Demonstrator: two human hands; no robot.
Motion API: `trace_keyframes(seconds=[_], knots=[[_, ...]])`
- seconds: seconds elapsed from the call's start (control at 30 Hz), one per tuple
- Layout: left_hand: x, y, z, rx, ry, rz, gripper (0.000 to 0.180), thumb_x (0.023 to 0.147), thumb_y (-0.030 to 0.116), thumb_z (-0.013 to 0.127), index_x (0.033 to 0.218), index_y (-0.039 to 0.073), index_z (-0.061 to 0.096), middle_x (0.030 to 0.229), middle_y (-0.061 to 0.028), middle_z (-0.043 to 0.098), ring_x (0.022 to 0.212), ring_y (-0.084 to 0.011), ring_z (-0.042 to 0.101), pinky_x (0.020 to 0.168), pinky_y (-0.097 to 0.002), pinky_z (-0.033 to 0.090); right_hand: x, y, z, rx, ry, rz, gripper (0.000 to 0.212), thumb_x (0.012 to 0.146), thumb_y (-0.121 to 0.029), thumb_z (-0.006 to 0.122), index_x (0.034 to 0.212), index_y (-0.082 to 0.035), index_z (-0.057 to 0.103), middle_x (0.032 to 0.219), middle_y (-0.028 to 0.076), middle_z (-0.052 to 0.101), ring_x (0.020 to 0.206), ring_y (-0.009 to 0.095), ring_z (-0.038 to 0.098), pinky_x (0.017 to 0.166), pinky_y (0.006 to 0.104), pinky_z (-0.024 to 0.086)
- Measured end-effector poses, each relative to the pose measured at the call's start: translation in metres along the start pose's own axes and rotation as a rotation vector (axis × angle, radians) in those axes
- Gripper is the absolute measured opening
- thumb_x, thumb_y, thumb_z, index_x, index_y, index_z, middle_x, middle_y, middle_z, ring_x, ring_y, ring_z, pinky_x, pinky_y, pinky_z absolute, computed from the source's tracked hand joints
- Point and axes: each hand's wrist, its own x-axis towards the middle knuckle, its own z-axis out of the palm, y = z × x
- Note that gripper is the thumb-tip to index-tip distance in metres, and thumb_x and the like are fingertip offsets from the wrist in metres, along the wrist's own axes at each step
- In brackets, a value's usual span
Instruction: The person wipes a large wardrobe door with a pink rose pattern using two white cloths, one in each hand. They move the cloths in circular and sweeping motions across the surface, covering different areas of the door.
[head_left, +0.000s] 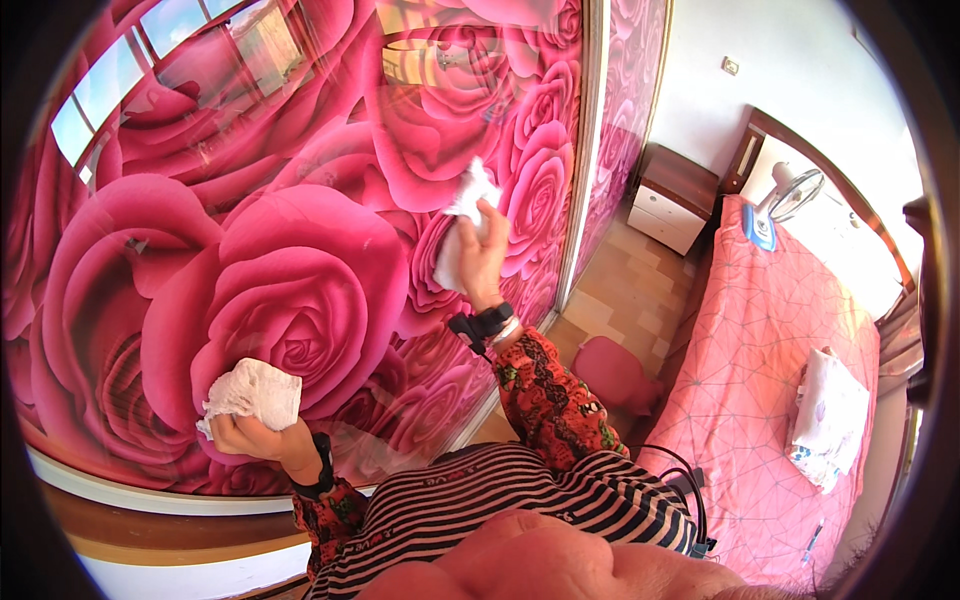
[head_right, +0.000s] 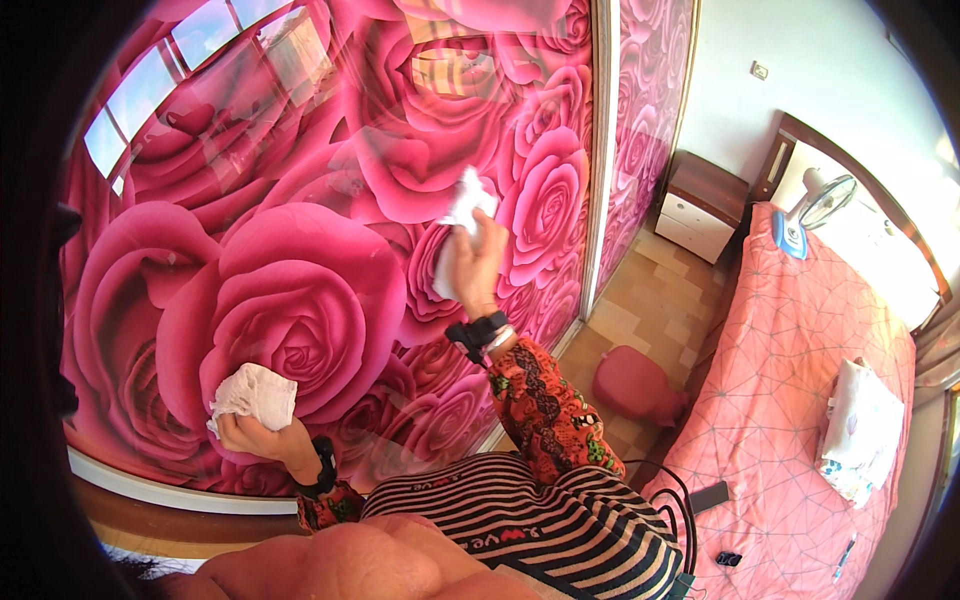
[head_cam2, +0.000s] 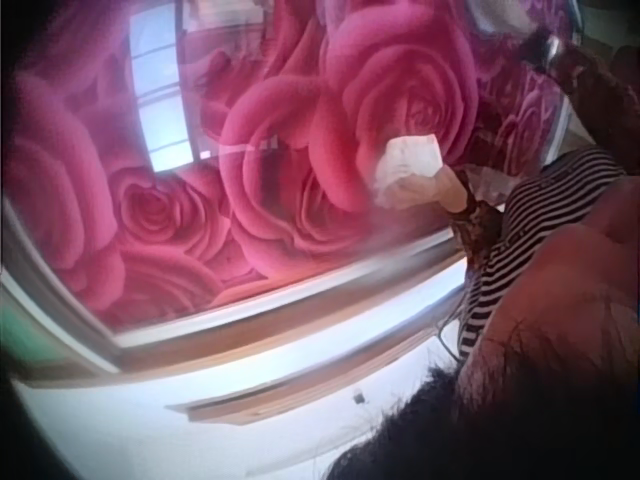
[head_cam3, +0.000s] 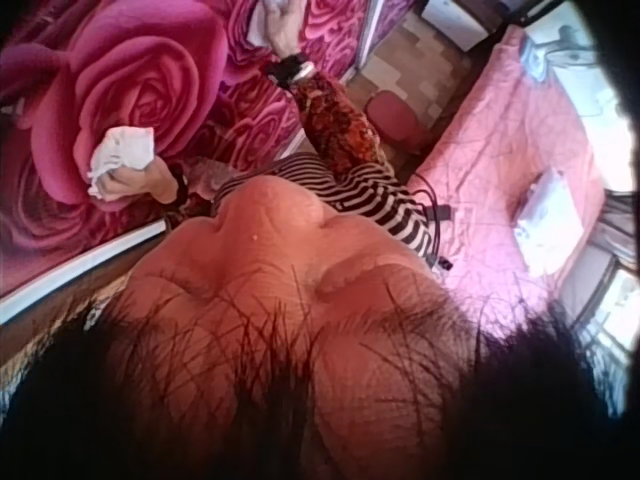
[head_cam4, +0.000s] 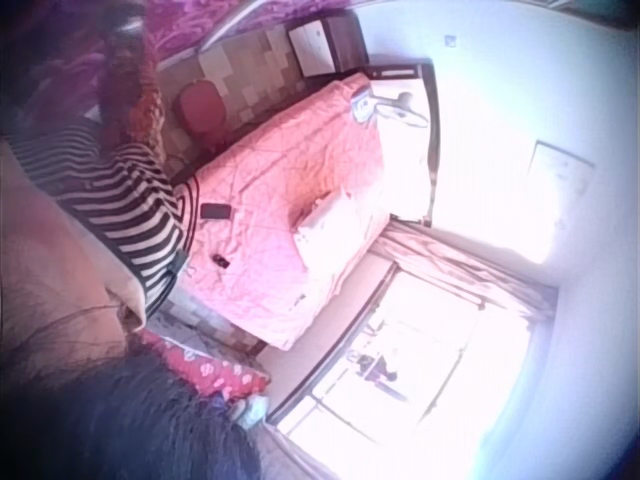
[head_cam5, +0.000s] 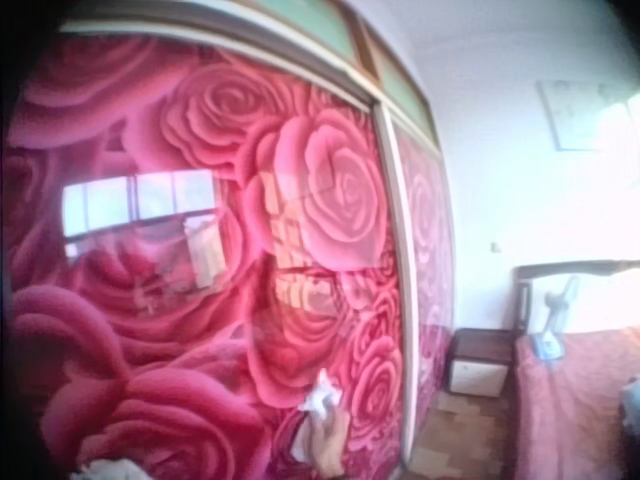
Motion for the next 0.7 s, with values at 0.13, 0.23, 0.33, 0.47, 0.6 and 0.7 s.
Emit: trace_keyframes(seconds=[0.13, 0.23, 0.33, 0.47, 0.6, 0.7], knots=[[0.005, 0.013, 0.005, 0.01, -0.003, -0.013, 0.031, 0.081, 0.024, 0.083, 0.096, 0.002, 0.067, 0.106, -0.0122, 0.059, 0.102, -0.0337, 0.056, 0.088, -0.0494, 0.044, -0.002, -0.089, 0.026, 0.027, -0.216, -0.451, 0.042, 0.083, -0.003, 0.071, 0.123, -0.005, 0.059, 0.115, 0.019, 0.053, 0.106, 0.036, 0.054, 0.09, 0.0416, 0.047], [0.006, 0.019, 0.014, -0.016, 0.009, -0.008, 0.031, 0.081, 0.024, 0.083, 0.096, 0.002, 0.068, 0.105, -0.012, 0.059, 0.103, -0.0337, 0.055, 0.089, -0.0493, 0.044, 0.0, -0.112, 0.032, 0.024, -0.379, -0.605, 0.043, 0.08, -0.002, 0.074, 0.121, -0.008, 0.061, 0.117, 0.018, 0.053, 0.104, 0.037, 0.056, 0.086, 0.0428, 0.049], [0.006, 0.02, 0.017, 0.013, 0.01, -0.012, 0.031, 0.08, 0.024, 0.084, 0.095, 0.002, 0.068, 0.105, -0.0119, 0.059, 0.102, -0.0337, 0.055, 0.089, -0.0488, 0.044, 0.019, -0.097, 0.031, 0.033, -0.317, -0.67, 0.041, 0.079, -0.002, 0.074, 0.118, -0.008, 0.063, 0.117, 0.018, 0.053, 0.102, 0.037, 0.056, 0.084, 0.0425, 0.05], [0.004, 0.018, 0.018, 0.017, 0.019, 0.009, 0.03, 0.08, 0.023, 0.084, 0.095, 0.002, 0.068, 0.104, -0.0117, 0.059, 0.101, -0.0336, 0.055, 0.088, -0.0478, 0.044, 0.045, -0.04, 0.007, -0.12, -0.157, -0.483, 0.036, 0.085, -0.003, 0.07, 0.12, -0.005, 0.063, 0.116, 0.018, 0.053, 0.107, 0.034, 0.055, 0.092, 0.0392, 0.048], [0.005, 0.018, 0.017, 0.038, 0.001, 0.029, 0.029, 0.081, 0.024, 0.083, 0.094, 0.003, 0.067, 0.103, -0.011, 0.059, 0.1, -0.0328, 0.055, 0.087, -0.0461, 0.044, 0.049, 0.04, -0.018, -0.111, -0.028, -0.17, 0.035, 0.089, -0.007, 0.069, 0.122, -0.003, 0.06, 0.116, 0.015, 0.055, 0.112, 0.029, 0.054, 0.1, 0.0351, 0.042], [0.005, 0.02, 0.017, 0.047, 0.015, 0.026, 0.029, 0.082, 0.024, 0.082, 0.097, 0.004, 0.068, 0.102, -0.0105, 0.061, 0.1, -0.0327, 0.055, 0.087, -0.0481, 0.042, 0.031, 0.104, -0.033, -0.072, 0.095, 0.104, 0.037, 0.092, -0.012, 0.069, 0.126, -0.002, 0.059, 0.121, 0.014, 0.056, 0.118, 0.028, 0.053, 0.104, 0.0366, 0.04]])
